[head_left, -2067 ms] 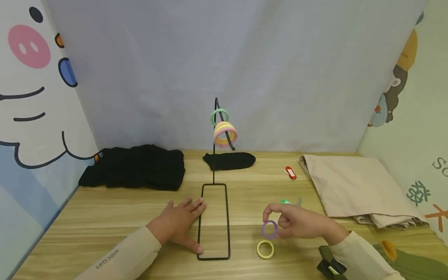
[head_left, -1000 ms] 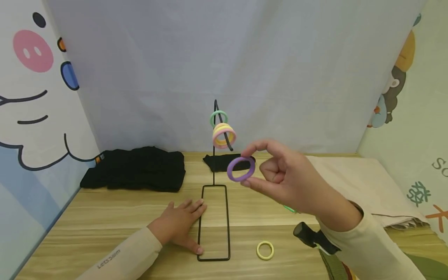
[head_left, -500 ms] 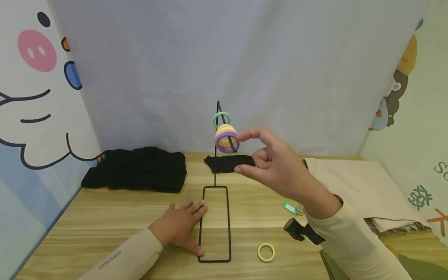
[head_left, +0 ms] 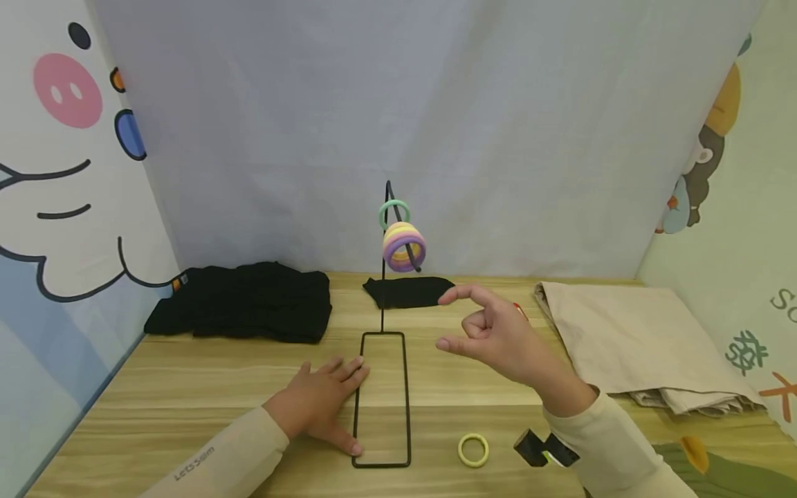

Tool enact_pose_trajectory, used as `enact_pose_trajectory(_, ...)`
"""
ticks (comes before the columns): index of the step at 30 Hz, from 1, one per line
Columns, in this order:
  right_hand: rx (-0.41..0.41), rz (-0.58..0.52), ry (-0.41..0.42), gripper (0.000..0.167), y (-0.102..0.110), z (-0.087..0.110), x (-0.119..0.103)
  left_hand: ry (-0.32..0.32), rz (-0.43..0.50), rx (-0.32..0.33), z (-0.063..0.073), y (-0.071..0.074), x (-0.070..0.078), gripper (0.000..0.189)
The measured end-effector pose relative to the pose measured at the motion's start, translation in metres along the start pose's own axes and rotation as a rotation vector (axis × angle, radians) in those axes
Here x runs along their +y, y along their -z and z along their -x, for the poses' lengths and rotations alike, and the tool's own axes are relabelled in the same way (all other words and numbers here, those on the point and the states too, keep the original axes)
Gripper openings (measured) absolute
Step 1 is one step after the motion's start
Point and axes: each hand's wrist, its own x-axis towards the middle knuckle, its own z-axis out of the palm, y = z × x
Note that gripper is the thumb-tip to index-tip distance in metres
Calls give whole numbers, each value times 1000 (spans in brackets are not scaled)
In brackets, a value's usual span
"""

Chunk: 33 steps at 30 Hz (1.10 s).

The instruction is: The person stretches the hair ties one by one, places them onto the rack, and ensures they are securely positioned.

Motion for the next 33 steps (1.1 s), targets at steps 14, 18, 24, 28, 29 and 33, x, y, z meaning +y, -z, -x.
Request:
enact_pose_trajectory(14, -306, -155, -156, 44, -6, 21, 59, -3, -3, -11, 2, 5, 1, 117)
enact_pose_trajectory(18, -463, -165, -171, 43, -7, 27, 75, -2, 6, -9, 3, 6, 0, 116)
enact_pose_trajectory(24, -687, -188, -191, 45, -6, 35, 100, 0, 16, -13, 3, 5, 0, 116)
enact_pose_trajectory(28, -782, -149, -185, 48, -5, 39, 112, 3, 15, -15, 2, 4, 1, 116)
enact_pose_trajectory(29, -795, -140, -179, 48, -6, 39, 113, 3, 15, -16, 2, 4, 1, 116)
enact_pose_trajectory(33, -813, -112, -153, 47, -8, 41, 116, 2, 13, -13, 2, 4, 1, 116)
